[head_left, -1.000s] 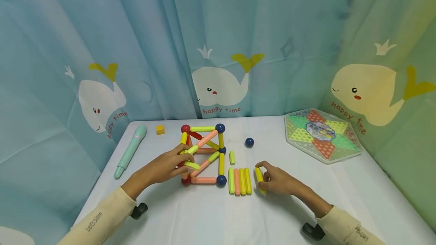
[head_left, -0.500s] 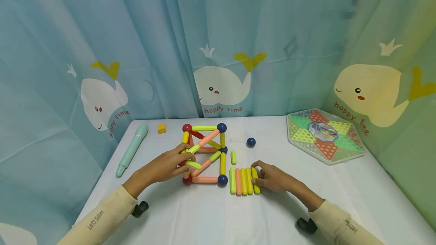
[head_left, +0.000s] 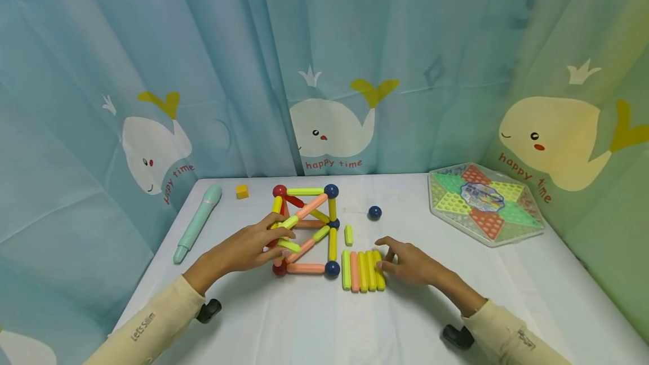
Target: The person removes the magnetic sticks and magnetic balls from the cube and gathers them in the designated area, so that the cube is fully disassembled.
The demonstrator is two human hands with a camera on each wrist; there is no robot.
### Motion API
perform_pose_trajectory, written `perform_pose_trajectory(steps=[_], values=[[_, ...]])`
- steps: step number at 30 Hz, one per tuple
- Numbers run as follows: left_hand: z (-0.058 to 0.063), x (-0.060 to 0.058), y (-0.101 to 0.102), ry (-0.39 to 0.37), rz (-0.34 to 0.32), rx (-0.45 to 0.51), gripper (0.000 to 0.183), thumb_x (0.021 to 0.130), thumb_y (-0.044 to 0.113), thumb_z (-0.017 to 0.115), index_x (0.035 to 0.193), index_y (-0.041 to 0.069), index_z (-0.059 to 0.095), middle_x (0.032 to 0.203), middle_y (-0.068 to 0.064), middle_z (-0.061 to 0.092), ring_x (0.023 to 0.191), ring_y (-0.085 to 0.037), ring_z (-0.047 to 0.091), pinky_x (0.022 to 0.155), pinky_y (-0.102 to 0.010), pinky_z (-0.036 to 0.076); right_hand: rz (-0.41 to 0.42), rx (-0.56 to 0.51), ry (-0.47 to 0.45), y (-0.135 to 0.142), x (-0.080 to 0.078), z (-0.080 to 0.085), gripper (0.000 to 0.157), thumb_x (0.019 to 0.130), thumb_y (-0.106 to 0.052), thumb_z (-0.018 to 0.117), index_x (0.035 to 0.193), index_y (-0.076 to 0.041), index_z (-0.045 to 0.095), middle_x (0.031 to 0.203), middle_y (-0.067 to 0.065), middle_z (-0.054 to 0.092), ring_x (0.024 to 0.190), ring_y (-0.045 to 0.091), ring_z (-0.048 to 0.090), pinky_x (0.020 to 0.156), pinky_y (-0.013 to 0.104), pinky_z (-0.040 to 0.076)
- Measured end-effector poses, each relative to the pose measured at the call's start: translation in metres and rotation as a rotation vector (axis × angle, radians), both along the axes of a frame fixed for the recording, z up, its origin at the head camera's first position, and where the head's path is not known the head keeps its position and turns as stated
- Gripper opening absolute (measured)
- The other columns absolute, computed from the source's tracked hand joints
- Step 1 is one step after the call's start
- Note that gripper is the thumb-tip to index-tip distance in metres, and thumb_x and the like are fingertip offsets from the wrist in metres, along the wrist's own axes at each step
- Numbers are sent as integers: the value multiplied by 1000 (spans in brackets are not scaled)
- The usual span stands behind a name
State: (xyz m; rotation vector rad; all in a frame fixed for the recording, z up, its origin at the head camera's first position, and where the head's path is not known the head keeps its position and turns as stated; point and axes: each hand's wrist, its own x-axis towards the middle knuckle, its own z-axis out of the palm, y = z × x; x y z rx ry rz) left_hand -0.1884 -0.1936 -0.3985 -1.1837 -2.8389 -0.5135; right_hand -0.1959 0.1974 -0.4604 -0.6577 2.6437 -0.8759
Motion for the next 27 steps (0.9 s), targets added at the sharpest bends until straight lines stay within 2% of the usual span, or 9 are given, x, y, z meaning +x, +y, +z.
perform_pose_trajectory(steps=[4,7,9,13,18,22,27], values=[[2,2,-1,-22,19,-18,46,98,43,63,141,26,57,146,-5,44,93,-10,60,81,-28,55,-24,-29,87,-8,-1,11,43,96,-18,67,135,-4,54,90,1,69,65,9,53,60,25,47],[6,4,-2,-32,43,-24,53,99,50,57,147,28,51,150,-6,41,89,-9,61,80,-29,55,4,-66,127,-19,-2,21,40,97,-20,66,132,-4,57,90,1,69,61,8,51,57,24,46],[10,3,-2,-40,67,-24,54,100,51,54,149,28,47,151,-7,40,82,-7,60,76,-28,54,22,-83,129,-30,-1,28,38,98,-22,66,131,-5,58,90,0,69,62,8,52,57,24,47],[19,-2,-4,-39,148,-27,52,103,50,50,151,30,44,153,-8,39,77,-7,60,73,-28,53,66,-115,108,-53,-1,37,35,99,-24,64,130,-8,60,94,0,68,65,10,55,58,24,49],[27,-18,-5,3,214,-6,52,103,47,50,151,26,45,152,-7,41,92,-18,68,80,-38,58,136,-165,79,-84,-1,43,32,100,-27,63,128,-12,62,99,0,68,71,14,59,60,25,51],[31,-35,-3,20,241,19,53,103,42,55,150,22,46,149,-7,44,101,-24,68,80,-41,59,178,-212,79,-105,-3,43,29,100,-28,64,124,-13,64,103,-1,68,77,16,60,67,26,52],[34,-58,-1,-23,266,32,48,102,36,58,146,19,50,148,-10,45,105,-28,68,82,-42,59,191,-290,33,-124,-4,39,32,98,-27,66,126,-10,62,116,6,67,91,17,64,78,26,55]])
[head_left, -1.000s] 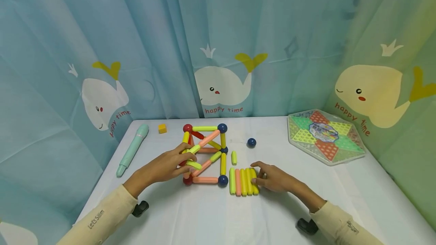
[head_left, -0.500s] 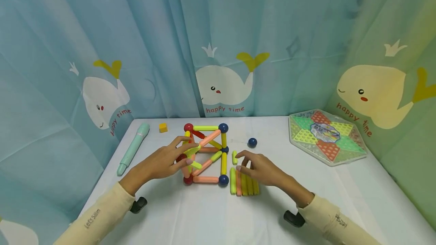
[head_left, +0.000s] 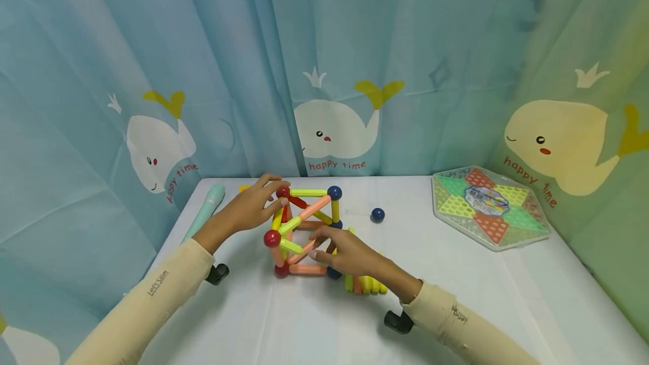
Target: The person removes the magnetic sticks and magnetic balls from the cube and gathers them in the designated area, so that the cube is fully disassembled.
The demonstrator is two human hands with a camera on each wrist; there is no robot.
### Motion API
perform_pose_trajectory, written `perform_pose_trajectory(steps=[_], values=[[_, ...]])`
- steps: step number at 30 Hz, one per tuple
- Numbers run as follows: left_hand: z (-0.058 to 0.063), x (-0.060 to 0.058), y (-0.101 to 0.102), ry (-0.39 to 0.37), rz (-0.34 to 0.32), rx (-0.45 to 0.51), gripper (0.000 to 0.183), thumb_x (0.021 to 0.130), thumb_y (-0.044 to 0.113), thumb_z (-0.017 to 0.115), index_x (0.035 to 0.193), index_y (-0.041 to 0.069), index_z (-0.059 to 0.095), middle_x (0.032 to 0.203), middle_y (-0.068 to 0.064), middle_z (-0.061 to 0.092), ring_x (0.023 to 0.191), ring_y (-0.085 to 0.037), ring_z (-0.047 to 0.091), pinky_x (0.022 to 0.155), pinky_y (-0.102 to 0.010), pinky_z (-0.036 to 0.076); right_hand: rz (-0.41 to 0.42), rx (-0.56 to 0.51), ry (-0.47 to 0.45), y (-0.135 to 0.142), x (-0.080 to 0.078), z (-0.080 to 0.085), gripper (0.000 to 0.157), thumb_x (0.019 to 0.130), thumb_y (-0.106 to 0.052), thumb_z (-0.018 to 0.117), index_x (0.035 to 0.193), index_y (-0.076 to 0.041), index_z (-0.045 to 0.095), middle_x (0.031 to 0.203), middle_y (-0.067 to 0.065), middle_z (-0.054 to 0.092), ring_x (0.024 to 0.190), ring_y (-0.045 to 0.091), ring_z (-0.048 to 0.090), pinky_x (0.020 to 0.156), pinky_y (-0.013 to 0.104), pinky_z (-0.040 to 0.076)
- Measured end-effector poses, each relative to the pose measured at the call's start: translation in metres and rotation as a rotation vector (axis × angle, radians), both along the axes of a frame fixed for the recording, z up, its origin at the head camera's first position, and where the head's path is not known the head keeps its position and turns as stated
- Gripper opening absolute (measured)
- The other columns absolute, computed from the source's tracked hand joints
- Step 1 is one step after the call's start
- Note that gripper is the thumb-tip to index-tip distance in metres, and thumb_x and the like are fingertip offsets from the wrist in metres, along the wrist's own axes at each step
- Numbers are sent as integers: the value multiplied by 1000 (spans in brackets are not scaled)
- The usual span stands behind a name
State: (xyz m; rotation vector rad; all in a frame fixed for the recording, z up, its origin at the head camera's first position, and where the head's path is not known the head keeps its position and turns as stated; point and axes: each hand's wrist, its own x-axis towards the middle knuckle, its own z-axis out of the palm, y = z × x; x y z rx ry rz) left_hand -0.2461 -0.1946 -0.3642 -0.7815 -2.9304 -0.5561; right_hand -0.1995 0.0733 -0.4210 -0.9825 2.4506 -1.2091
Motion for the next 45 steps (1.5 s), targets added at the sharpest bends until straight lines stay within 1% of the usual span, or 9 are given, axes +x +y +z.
perform_pose_trajectory(steps=[3,6,11,14,18,20,25,35,45], values=[[0,-13,3,-43,-12,1,45,102,33,59,143,14,54,146,-13,48,107,-29,66,88,-43,58,14,-60,-33,-8,2,-2,35,98,-23,66,129,-9,59,129,9,63,104,22,66,86,31,56],[-2,-23,4,-73,-38,-10,43,102,29,59,140,10,56,141,-14,52,105,-27,63,91,-43,56,24,-115,-45,-16,4,-2,38,97,-19,66,132,-7,58,133,10,61,112,28,64,90,35,56],[-6,-33,9,-137,-53,-29,42,102,29,58,139,9,58,129,-11,59,99,-22,60,92,-41,54,-9,-101,-41,-27,7,-1,41,94,-29,71,129,-10,61,126,6,66,98,18,67,85,26,56],[-8,-37,12,-167,-54,-33,41,103,30,57,138,10,59,125,-9,61,102,-21,59,96,-43,52,-41,-90,-31,-33,8,0,42,92,-34,74,126,-12,62,122,3,67,98,16,67,85,30,57],[-9,-37,14,-184,-50,-17,37,103,28,56,135,9,60,122,-8,62,105,-22,58,100,-46,50,-73,-90,1,-42,10,0,40,91,-35,75,122,-12,63,115,0,68,100,19,67,86,34,58],[-9,-37,14,-190,-42,-11,37,103,26,56,135,8,60,120,-9,63,104,-23,58,99,-45,51,-94,-86,26,-47,9,-1,36,91,-34,75,118,-13,65,111,-2,69,96,16,68,82,29,58],[-11,-38,16,-166,-26,-19,36,104,26,54,135,9,61,119,-10,62,100,-22,58,93,-42,51,-110,-89,121,-53,6,-3,21,91,-27,76,107,-14,69,101,-4,70,88,7,65,77,30,59],[-11,-36,18,-145,-22,1,34,104,22,53,132,6,62,117,-10,63,98,-23,58,91,-42,50,-18,-48,181,-53,5,-3,19,96,-21,69,113,-13,69,100,-5,69,83,4,60,74,20,54],[-11,-35,19,-145,-16,1,34,105,21,51,133,5,61,113,-10,63,93,-22,57,88,-41,50,18,-31,186,-50,7,-2,19,100,-22,63,117,-13,66,100,-5,67,83,5,59,71,19,51]])
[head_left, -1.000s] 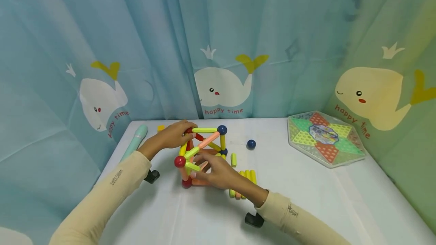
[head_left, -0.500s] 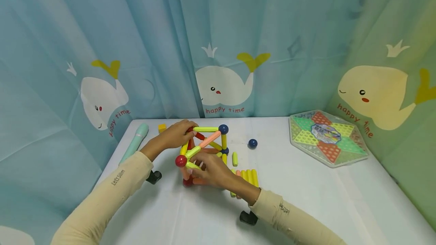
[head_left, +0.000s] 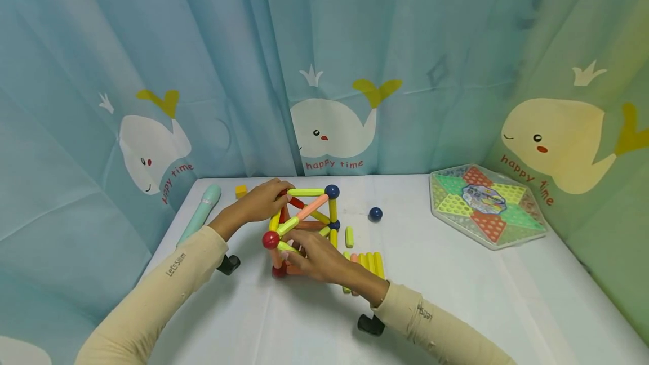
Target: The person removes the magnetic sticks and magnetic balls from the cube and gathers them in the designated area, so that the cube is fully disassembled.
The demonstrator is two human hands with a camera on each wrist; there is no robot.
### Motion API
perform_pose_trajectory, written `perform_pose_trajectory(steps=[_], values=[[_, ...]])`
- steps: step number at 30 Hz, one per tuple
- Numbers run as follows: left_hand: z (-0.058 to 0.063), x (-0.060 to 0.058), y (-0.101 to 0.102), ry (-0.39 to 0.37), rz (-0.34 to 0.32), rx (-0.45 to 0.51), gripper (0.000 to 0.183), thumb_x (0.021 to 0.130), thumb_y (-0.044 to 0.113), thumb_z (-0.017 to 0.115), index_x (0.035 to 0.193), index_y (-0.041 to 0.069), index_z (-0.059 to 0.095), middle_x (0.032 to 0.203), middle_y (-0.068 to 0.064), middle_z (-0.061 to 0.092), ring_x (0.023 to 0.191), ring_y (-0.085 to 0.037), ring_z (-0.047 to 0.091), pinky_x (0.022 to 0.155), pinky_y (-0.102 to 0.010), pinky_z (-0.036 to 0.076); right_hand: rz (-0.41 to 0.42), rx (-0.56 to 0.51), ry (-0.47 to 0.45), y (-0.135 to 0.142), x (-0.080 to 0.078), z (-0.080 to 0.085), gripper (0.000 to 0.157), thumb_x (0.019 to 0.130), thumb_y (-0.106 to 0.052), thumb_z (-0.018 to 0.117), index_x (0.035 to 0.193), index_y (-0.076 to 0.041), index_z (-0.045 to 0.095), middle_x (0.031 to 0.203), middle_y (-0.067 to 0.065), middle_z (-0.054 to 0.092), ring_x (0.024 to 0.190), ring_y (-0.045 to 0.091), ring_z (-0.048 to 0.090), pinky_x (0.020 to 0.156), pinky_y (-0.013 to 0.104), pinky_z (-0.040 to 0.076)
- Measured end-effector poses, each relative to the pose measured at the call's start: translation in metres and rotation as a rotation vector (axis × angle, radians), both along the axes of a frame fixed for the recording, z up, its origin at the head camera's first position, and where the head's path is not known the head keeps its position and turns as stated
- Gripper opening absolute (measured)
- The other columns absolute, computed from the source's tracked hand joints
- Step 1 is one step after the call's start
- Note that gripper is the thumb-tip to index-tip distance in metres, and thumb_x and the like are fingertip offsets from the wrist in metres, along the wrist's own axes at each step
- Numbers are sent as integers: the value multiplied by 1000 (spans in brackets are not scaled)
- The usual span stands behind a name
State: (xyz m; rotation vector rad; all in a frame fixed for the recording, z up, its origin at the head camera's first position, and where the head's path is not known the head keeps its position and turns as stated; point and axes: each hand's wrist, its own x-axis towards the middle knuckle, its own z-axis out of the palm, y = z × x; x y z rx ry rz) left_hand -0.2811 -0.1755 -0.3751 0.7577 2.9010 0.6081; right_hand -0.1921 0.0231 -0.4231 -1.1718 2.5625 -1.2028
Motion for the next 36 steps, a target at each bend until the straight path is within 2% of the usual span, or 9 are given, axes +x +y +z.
perform_pose_trajectory(steps=[8,12,18,22,24,26,29,31,36], values=[[0,-1,-1,-13,-8,-9,33,105,22,52,132,6,62,114,-10,63,95,-23,57,89,-41,50,18,13,-4,2,1,1,25,100,-19,62,125,-14,64,106,-5,66,80,6,56,71,19,50],[0,-1,-2,-19,-12,-13,32,105,22,53,132,8,62,115,-10,62,94,-22,56,88,-39,50,30,21,-38,4,2,-1,30,101,-19,61,131,-16,62,107,-5,65,79,7,54,72,19,49],[-1,-3,-1,-31,-15,-8,33,105,23,52,133,8,62,115,-10,61,93,-21,56,86,-38,50,16,-29,-101,12,2,2,30,100,-21,63,130,-18,63,105,-4,66,83,11,59,72,22,52],[-1,-2,-1,-30,-9,-10,32,105,23,53,132,8,62,116,-10,62,93,-22,56,87,-38,50,66,-91,-187,27,-2,4,43,95,-10,67,137,-17,58,129,0,61,94,15,60,78,25,55],[-1,-2,-1,-27,-11,-12,32,105,22,53,132,8,62,116,-10,62,94,-22,56,87,-39,50,113,-116,-248,38,-4,3,53,93,-4,67,142,-18,53,146,1,51,100,19,59,80,28,56],[-1,-2,-1,-27,-9,-17,32,105,23,52,132,8,62,116,-10,62,95,-22,56,87,-39,50,126,-113,-313,52,-6,3,59,91,-1,66,145,-19,50,148,5,49,102,21,59,81,30,57],[-1,-2,-1,-32,-2,-25,33,105,24,52,133,9,61,117,-10,62,97,-23,56,89,-40,49,117,-75,-354,75,-8,3,60,90,-3,69,145,-16,49,139,10,54,98,20,62,81,32,57],[-1,-2,0,-36,2,-31,34,105,24,51,134,9,61,117,-10,61,98,-23,56,90,-40,49,82,-34,-356,92,-8,2,58,89,-10,73,143,-13,52,123,11,59,91,19,64,81,33,56],[-1,-2,0,-42,11,-34,34,105,24,51,134,9,61,117,-10,61,99,-24,55,92,-41,49,2,22,-295,136,-7,-5,59,86,-27,80,137,-8,57,102,6,64,78,16,62,72,30,54]])
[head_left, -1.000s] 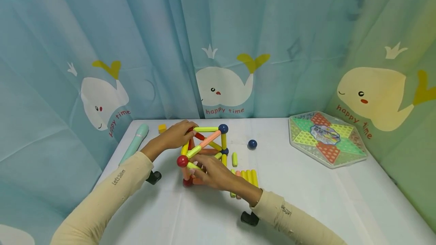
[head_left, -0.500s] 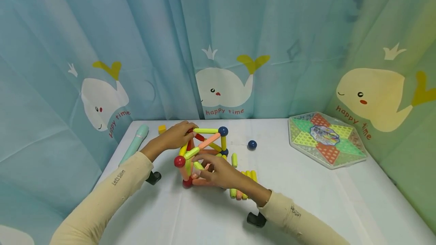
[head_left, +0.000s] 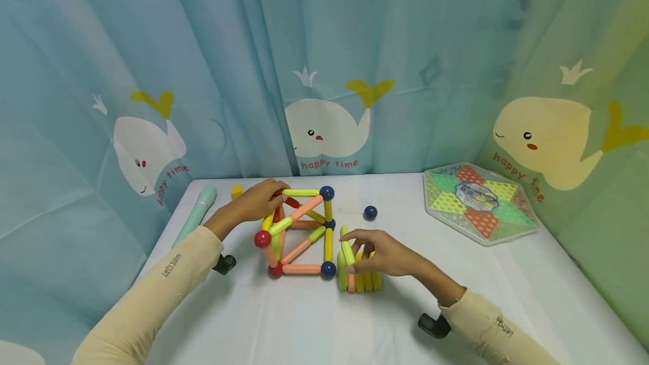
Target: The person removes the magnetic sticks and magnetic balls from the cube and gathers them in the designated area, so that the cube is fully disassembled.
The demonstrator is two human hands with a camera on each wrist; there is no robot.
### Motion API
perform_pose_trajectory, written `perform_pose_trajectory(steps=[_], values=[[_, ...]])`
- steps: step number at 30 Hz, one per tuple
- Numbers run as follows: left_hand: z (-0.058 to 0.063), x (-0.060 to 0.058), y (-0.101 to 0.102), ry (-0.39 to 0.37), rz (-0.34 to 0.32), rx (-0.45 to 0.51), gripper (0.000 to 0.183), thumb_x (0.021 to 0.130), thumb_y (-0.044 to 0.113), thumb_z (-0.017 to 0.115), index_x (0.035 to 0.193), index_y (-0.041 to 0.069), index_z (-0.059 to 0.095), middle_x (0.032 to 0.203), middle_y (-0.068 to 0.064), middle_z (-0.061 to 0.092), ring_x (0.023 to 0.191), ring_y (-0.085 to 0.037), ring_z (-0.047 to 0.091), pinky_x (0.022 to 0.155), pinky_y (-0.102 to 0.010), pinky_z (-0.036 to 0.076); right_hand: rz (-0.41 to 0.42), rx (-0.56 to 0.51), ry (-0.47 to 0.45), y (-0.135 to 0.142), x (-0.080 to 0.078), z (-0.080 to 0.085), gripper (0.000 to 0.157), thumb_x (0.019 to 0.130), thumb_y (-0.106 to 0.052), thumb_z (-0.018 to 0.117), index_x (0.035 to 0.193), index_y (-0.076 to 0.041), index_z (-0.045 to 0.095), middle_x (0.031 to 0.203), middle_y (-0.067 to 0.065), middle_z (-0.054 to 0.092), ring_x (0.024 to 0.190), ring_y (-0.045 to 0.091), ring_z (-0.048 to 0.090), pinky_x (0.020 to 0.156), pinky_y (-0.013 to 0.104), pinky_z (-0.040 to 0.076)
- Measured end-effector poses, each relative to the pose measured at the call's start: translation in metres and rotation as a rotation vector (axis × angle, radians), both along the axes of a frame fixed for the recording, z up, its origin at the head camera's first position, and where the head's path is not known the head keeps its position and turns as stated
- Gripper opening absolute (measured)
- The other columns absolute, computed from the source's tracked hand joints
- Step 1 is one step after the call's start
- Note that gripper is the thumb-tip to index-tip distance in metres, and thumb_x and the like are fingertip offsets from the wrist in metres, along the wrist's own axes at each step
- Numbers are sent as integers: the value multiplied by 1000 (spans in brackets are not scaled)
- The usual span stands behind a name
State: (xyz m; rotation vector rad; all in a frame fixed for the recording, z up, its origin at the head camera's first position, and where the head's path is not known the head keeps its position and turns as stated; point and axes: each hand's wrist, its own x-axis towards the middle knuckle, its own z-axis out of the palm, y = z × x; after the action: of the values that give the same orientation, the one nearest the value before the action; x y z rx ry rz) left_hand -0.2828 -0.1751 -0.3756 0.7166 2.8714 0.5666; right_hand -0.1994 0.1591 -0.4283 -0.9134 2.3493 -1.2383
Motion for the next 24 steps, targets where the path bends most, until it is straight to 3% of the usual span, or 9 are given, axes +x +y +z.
perform_pose_trajectory(steps=[6,11,19,24], values=[[-1,-1,-1,-3,1,5,35,105,24,51,135,8,60,117,-10,61,98,-24,55,90,-40,49,-94,42,27,42,-1,-14,59,84,-24,82,132,1,57,92,5,63,70,12,61,64,26,52],[0,-1,-2,-11,3,17,35,105,25,52,134,8,61,116,-10,61,96,-23,55,87,-38,48,-138,79,39,57,-14,-21,60,83,-18,81,132,4,55,93,8,64,65,11,59,59,24,50],[-1,-3,-1,-14,-6,36,34,105,24,51,133,8,61,115,-10,61,94,-22,55,84,-36,48,-195,135,79,35,-49,-24,60,81,-19,83,129,6,58,84,4,66,72,17,60,62,25,50],[-1,-2,0,-14,2,28,34,105,25,51,133,9,61,115,-9,61,96,-22,55,87,-37,48,-231,243,34,12,-68,-29,59,80,-19,83,129,2,58,85,4,65,75,17,58,67,28,50]])
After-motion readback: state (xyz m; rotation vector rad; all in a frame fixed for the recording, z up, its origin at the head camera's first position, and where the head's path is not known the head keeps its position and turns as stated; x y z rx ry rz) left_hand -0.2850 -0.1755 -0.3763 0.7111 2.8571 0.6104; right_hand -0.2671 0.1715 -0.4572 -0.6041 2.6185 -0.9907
